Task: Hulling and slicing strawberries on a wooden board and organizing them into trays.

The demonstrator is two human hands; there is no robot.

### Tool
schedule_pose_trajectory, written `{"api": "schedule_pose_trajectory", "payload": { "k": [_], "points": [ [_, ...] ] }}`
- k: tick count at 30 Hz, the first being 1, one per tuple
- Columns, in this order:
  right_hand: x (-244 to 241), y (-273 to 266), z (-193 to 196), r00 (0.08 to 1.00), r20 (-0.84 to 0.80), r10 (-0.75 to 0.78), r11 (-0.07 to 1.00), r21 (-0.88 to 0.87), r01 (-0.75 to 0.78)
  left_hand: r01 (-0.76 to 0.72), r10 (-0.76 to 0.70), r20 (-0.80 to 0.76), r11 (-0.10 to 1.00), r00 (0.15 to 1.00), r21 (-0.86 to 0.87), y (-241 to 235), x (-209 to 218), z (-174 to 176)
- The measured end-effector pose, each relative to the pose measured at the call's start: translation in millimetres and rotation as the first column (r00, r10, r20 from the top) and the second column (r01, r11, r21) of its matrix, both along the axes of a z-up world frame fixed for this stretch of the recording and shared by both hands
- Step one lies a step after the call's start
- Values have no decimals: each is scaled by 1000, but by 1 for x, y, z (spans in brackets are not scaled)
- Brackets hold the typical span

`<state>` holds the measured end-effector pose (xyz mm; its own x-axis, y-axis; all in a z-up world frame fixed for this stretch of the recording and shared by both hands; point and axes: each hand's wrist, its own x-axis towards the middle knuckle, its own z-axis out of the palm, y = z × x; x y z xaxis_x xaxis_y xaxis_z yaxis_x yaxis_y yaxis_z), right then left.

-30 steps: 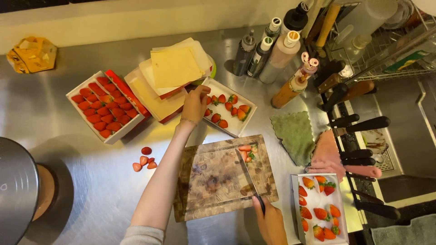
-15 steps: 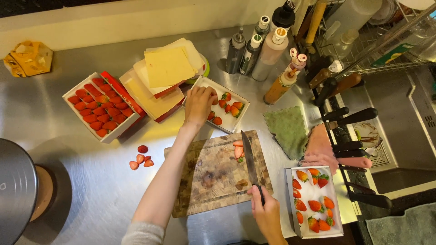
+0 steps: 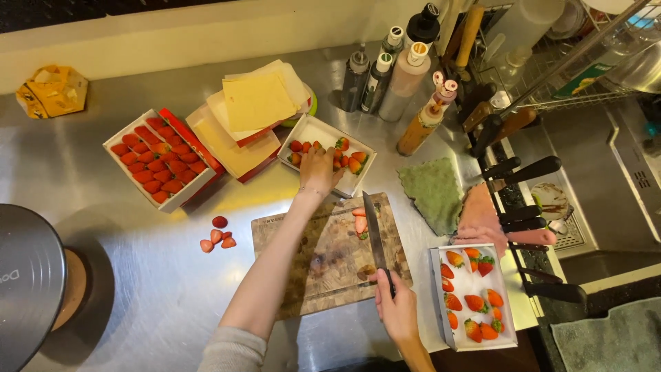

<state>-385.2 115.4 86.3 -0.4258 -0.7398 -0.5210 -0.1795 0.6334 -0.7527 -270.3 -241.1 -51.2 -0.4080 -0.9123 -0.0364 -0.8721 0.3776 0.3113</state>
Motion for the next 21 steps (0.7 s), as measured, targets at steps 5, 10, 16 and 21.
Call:
{"api": "schedule_pose_trajectory", "payload": {
  "k": [5,10,16,21],
  "points": [
    [-2,4,-1,1000,20,-1,1000,-9,1,-99,139,-381,987,914,124,29,5,41],
    [5,9,-8,999,46,15,999,-30,-13,-122,231,-822,973,521,197,121,50,111],
    [16,6,6,991,134,-22,995,-91,35,211,556,-813,827,-171,521,177,79,129],
    [17,19,2,993,119,-9,991,-134,26,384,590,-671,805,-448,452,212,79,146]
  ]
}}
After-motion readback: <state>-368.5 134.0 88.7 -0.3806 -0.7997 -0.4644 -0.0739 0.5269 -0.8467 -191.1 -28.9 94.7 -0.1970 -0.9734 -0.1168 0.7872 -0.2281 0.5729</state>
